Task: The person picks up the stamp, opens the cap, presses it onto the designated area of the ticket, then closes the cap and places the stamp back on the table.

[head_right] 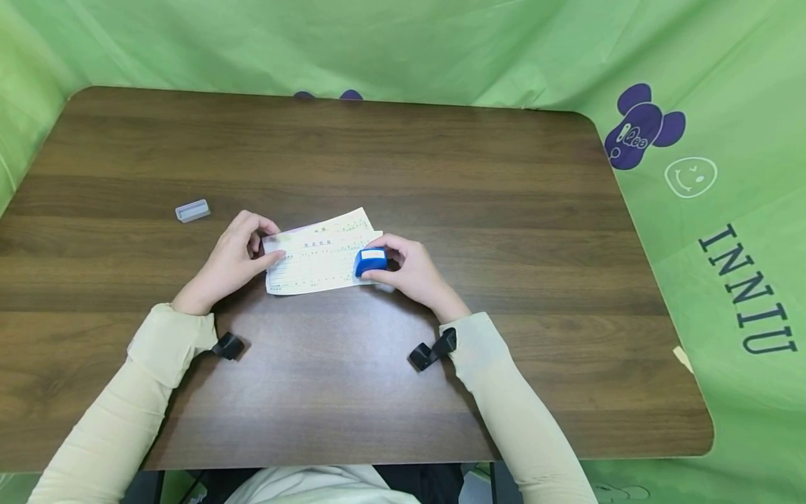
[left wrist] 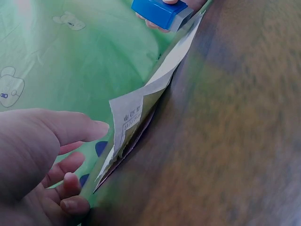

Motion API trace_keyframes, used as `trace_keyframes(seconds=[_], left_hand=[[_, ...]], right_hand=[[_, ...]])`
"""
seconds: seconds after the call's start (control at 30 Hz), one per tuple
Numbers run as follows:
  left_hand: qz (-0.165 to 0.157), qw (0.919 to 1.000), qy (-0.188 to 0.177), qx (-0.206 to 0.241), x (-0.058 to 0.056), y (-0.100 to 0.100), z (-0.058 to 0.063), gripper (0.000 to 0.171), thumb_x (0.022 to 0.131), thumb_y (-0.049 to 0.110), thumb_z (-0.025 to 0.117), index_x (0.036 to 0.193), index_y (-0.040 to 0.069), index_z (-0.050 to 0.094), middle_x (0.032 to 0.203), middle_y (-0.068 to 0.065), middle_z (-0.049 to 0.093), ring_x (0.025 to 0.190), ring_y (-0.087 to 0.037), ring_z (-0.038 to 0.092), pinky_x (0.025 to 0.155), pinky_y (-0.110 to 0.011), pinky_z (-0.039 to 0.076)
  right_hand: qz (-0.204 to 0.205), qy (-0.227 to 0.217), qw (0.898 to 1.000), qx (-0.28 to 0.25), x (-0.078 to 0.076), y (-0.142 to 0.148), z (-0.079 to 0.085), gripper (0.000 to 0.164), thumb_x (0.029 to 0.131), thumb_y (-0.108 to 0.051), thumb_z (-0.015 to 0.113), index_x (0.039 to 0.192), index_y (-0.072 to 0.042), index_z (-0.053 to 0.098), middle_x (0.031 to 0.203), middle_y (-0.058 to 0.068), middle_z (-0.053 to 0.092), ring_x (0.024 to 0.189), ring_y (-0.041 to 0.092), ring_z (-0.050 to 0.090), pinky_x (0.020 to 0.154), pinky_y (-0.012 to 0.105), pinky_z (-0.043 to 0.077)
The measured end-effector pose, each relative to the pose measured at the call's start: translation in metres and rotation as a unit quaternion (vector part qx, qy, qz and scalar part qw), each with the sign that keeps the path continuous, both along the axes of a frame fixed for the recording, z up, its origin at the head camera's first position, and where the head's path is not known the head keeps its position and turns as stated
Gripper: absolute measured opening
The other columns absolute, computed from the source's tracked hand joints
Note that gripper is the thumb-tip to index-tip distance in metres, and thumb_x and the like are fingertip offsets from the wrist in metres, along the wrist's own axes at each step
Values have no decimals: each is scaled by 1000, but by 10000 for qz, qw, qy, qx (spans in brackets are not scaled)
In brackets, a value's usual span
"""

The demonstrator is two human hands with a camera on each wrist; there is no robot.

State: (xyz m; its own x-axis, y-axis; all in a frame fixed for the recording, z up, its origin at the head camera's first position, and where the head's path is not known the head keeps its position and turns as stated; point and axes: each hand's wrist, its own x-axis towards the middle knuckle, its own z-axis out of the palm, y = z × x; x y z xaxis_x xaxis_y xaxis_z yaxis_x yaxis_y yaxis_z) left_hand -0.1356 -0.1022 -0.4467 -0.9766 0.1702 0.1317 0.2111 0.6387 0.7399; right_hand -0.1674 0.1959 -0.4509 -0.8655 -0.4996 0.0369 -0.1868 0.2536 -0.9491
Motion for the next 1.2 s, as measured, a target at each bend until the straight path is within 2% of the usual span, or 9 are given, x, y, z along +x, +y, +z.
trace_keyframes(seconds=[0.23,0.43,0.6,0.77,0.97,1.2], left_hand=[[-265,9990,346,-114,-1,0,-1,20,85,4,71,103,2,62,100,-11,59,90,-25,44,79,-32,36],[-702,9963,477,-161,0,0,0,18,85,8,73,101,6,66,104,-7,64,97,-23,49,85,-36,43],[-1150,9924,446,-41,0,-1,-1,24,83,10,75,105,6,67,112,-7,66,112,-24,56,100,-40,43],[-1497,9880,365,91,0,-2,-5,29,83,10,75,112,7,68,121,-8,66,121,-25,56,105,-42,41],[-1707,9851,160,142,0,-3,-5,33,84,11,75,115,8,68,126,-8,65,128,-25,52,110,-42,38],[-1801,9835,85,154,-2,-3,-7,34,82,9,76,115,7,68,125,-9,65,127,-25,53,109,-42,38]], right_hand=[[-8,8,10000,19,-1,0,-2,33,78,5,76,108,8,62,106,20,63,90,7,60,85,14,49],[0,13,10000,-7,-1,1,-2,34,77,6,76,108,8,62,106,19,63,89,7,60,85,14,50],[13,25,10000,7,-1,0,-2,33,77,5,76,108,8,62,105,19,63,89,7,60,84,14,50],[21,28,10000,11,-1,0,-3,33,77,6,76,107,8,62,105,20,63,88,7,60,84,14,49],[32,88,10000,-3,-2,0,-4,32,77,6,76,106,8,63,102,17,64,88,7,60,84,14,49],[73,164,9998,98,-2,1,-3,31,77,3,77,106,5,64,103,17,64,90,10,58,85,15,49]])
